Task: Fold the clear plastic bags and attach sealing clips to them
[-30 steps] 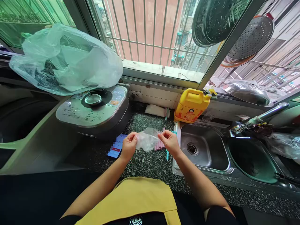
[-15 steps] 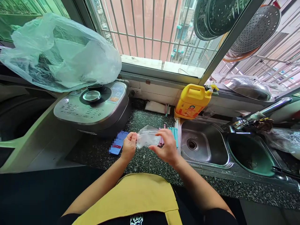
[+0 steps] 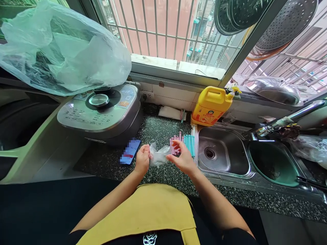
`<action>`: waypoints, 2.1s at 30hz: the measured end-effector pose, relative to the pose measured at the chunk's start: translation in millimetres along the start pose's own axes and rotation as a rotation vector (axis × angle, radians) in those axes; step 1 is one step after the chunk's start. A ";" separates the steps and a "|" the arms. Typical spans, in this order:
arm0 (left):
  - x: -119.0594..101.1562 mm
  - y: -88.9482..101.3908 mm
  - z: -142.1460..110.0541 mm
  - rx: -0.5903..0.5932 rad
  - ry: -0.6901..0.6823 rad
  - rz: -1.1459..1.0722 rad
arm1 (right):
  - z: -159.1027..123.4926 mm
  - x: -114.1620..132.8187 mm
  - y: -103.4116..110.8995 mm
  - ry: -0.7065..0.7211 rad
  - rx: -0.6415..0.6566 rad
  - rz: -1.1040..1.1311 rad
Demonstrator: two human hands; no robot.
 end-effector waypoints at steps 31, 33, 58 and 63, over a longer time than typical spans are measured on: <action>-90.9 -51.3 15.0 0.564 -0.770 0.616 | 30.0 25.3 27.7 0.167 0.094 -0.053; -93.0 -68.2 14.0 0.672 -0.714 0.626 | 31.2 29.6 25.5 0.153 0.091 -0.078; -95.0 -0.7 33.3 0.449 -0.560 0.470 | 40.7 1.4 31.9 0.024 0.048 0.022; -78.8 10.3 41.6 0.315 -0.487 0.517 | 39.4 2.0 36.4 0.004 0.001 0.039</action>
Point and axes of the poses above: each hand's wrist, its own z-axis towards the middle knuckle, its own y-axis out of the back of the hand, x = y × z, the point moved 3 cm from there along z, towards the middle knuckle, and after that the axes turned 1 degree about y, right-handed, at the moved point
